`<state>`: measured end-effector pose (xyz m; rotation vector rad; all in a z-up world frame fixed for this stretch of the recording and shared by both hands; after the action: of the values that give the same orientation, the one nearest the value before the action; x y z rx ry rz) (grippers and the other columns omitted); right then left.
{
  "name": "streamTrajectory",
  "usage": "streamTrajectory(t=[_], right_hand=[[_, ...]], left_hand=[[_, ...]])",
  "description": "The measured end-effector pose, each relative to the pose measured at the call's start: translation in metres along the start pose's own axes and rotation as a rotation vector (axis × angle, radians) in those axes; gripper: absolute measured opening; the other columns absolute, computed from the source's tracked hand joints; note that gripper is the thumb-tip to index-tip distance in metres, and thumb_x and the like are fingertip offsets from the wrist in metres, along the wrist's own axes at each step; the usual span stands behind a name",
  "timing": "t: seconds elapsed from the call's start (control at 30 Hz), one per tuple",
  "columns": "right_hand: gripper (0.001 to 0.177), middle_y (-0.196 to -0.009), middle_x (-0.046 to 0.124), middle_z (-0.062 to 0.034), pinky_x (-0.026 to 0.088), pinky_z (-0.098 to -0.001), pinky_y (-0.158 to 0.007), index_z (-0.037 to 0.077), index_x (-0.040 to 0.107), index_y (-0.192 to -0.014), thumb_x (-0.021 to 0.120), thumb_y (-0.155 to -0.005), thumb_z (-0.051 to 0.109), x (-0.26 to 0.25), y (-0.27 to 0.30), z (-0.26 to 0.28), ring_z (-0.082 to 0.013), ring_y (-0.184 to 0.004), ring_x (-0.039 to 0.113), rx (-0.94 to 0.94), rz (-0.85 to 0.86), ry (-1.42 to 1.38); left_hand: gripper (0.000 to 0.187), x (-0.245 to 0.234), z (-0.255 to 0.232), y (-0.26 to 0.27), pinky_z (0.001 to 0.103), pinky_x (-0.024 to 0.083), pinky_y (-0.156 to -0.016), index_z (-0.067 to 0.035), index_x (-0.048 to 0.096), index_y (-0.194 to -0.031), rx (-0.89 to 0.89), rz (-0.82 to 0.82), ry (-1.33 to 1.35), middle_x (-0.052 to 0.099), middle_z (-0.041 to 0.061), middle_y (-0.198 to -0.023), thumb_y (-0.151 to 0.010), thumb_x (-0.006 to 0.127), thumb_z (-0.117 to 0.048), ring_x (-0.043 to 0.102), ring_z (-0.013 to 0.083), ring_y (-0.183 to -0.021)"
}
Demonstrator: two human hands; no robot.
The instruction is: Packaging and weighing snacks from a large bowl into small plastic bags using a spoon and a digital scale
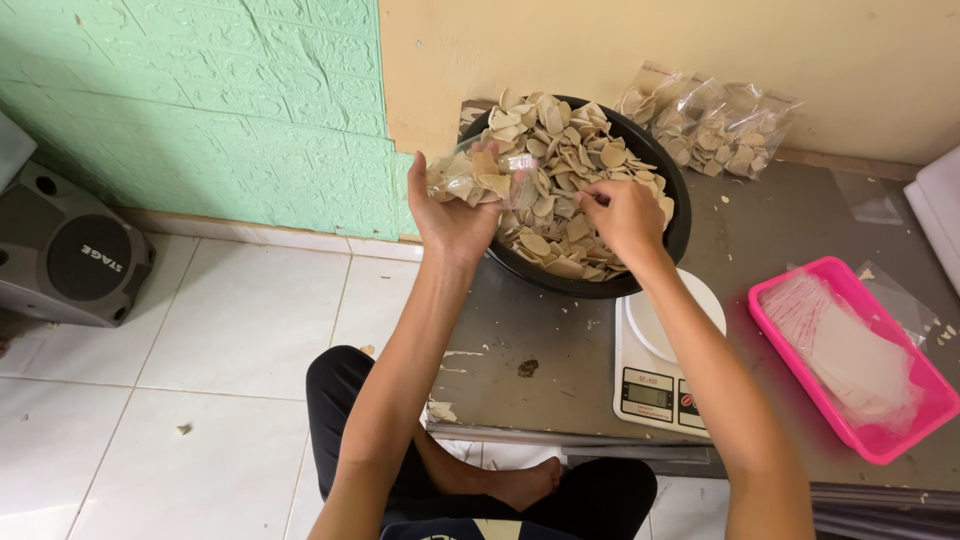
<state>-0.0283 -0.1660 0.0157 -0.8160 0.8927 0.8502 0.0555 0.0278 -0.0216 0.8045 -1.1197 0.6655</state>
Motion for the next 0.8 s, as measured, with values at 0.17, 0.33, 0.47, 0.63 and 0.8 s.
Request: streamTrajectory(t=[0.17, 0.33, 0.47, 0.63, 0.8], right_hand=[[0.014, -0.073, 0.072, -0.0026, 0.055, -0.0446, -0.074, 0.020, 0.080, -0.095, 0.073, -0.093, 0.032, -0.023, 0.007, -0.009, -0.0297, -0.076, 0.071, 0.042, 0.024, -0.105], [0.013, -0.074, 0.071, -0.0030, 0.055, -0.0451, -0.073, 0.023, 0.080, -0.093, 0.076, -0.090, 0.035, -0.050, 0.007, -0.012, -0.0325, -0.079, 0.070, 0.033, 0.013, -0.120], [0.014, -0.069, 0.070, -0.0023, 0.052, -0.0364, -0.074, 0.022, 0.080, -0.094, 0.076, -0.088, 0.033, -0.078, 0.016, -0.001, -0.0227, -0.075, 0.068, 0.024, 0.037, -0.118], [0.013, -0.071, 0.069, 0.0001, 0.048, -0.0308, -0.073, 0.021, 0.080, -0.098, 0.073, -0.092, 0.031, -0.124, 0.014, 0.030, -0.0136, -0.075, 0.063, -0.002, 0.032, -0.094], [0.016, -0.089, 0.078, 0.0052, 0.051, -0.0420, -0.063, 0.028, 0.081, -0.100, 0.070, -0.101, 0.039, -0.132, 0.016, 0.088, -0.0192, -0.077, 0.068, -0.071, 0.196, 0.391]], left_hand=[[0.070, 0.004, -0.003, 0.002, 0.059, 0.053, -0.103, -0.001, 0.048, -0.133, 0.020, 0.000, 0.004, 0.064, 0.014, -0.122, -0.084, 0.069, -0.046, 0.065, 0.0371, -0.117], [0.072, -0.005, -0.005, -0.015, 0.061, 0.052, -0.103, -0.002, 0.047, -0.133, 0.023, 0.023, -0.013, 0.064, 0.013, -0.122, -0.083, 0.070, -0.049, 0.065, 0.0364, -0.118], [0.072, 0.002, -0.001, -0.005, 0.058, 0.053, -0.100, -0.003, 0.047, -0.133, 0.029, 0.026, -0.018, 0.063, 0.009, -0.120, -0.083, 0.071, -0.049, 0.066, 0.0325, -0.114], [0.076, -0.005, 0.004, -0.020, 0.061, 0.053, -0.099, -0.002, 0.049, -0.134, 0.017, 0.027, -0.021, 0.064, 0.009, -0.118, -0.080, 0.074, -0.050, 0.068, 0.0323, -0.111], [0.052, 0.004, 0.031, -0.013, 0.042, 0.054, -0.082, -0.006, 0.060, -0.110, 0.049, 0.216, -0.178, 0.062, 0.013, -0.101, -0.090, 0.062, -0.055, 0.061, 0.0253, -0.090]])
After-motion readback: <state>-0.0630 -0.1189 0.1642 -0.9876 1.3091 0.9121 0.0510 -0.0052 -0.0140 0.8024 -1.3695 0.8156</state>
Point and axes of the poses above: each hand's wrist, its own y-axis away from the middle knuckle, its own x-axis out of the palm, z = x × y, the point moved 6 cm from there along -y, towards the middle knuckle
